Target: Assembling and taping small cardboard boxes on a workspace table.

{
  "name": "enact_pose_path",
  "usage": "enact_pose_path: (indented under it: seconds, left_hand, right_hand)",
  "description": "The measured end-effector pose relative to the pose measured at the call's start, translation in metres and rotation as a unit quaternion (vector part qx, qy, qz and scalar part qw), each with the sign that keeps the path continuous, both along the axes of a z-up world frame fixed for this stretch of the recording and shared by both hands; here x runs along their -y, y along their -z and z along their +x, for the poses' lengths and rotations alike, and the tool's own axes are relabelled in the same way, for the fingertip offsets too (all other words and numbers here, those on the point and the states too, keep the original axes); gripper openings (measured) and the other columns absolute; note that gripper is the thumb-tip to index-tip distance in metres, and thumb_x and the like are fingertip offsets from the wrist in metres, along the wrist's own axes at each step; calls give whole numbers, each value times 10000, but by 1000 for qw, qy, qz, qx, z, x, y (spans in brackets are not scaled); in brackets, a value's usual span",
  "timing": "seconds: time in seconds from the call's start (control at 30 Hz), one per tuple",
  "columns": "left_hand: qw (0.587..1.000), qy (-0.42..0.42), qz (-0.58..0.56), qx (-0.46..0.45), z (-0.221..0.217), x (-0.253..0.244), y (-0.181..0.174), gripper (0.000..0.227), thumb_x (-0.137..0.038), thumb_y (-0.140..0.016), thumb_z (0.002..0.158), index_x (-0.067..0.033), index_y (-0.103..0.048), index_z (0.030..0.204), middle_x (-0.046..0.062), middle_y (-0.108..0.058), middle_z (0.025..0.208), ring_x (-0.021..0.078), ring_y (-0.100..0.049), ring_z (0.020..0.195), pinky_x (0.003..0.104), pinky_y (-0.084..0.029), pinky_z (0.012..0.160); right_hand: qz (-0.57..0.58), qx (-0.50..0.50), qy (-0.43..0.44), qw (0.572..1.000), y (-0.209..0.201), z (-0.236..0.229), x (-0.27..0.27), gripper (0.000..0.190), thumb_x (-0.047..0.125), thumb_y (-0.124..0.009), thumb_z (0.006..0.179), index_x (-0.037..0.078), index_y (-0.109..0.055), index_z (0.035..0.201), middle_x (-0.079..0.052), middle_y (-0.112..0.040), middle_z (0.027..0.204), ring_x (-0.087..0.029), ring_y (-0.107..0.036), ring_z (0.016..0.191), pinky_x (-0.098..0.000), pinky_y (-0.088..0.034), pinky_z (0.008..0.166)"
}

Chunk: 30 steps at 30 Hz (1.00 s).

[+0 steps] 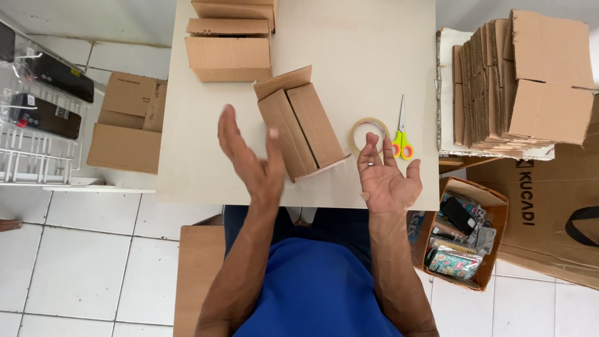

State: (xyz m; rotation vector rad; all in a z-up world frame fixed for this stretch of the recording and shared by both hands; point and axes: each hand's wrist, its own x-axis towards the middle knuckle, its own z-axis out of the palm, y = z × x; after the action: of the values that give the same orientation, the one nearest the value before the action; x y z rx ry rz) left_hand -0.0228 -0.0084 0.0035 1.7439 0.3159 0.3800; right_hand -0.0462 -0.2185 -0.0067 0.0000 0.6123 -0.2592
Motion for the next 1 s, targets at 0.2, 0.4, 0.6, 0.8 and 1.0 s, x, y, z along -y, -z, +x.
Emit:
enact_pose_path:
  seconds: [0.2, 0.4, 0.6, 0.8, 1.0]
  left_hand:
    - [906, 262, 53, 328, -47, 48, -28, 465, -287, -810, 863, -54, -667, 1239, 182, -634, 1217, 357, -673, 1028, 457, -588, 921]
    - [901, 321, -41, 289, -59, 71, -16, 91, -69, -756, 892, -64, -761, 983, 102, -681, 996, 253, -668, 810, 334, -590, 746]
    - [913, 339, -183, 136, -61, 72, 7, 163, -5, -759, 878, -50, -738, 1033, 73, -709, 904, 151, -662, 729, 285, -568, 689]
    - [852, 311, -422, -6, -57, 57, 6, 345, 82, -738, 862, 67, -628, 1189, 183, -689, 956, 163, -702, 752, 290, -641, 705]
    - [755, 438, -476, -107, -67, 73, 12, 698, 106, -769, 806, 3, -522, 1450, 136, -679, 797, 128, -692, 689, 257, -618, 666]
  right_hand:
    - [-3, 42, -11, 999, -28, -9, -9, 724, 593, -295, 1021, -9, -366, 1416, -307, -408, 1435, -394, -519, 1313, -515, -466, 1064]
    - [6, 111, -14, 994, -29, -21, -5, 734, 609, -278, 1033, -28, -411, 1372, -323, -401, 1488, -374, -488, 1352, -495, -409, 1110]
    - [37, 114, -20, 993, -33, -19, 2, 747, 631, -221, 1036, 1, -418, 1384, -295, -384, 1533, -348, -492, 1329, -477, -434, 1062]
    - [130, 206, 13, 970, -37, -26, 29, 812, 664, -156, 1047, -9, -502, 1343, -280, -456, 1470, -340, -559, 1198, -475, -509, 967]
    - [253, 348, -66, 900, -40, -35, 30, 402, 265, -384, 1128, -33, -609, 1277, -147, -563, 1401, -215, -663, 1034, -350, -650, 731]
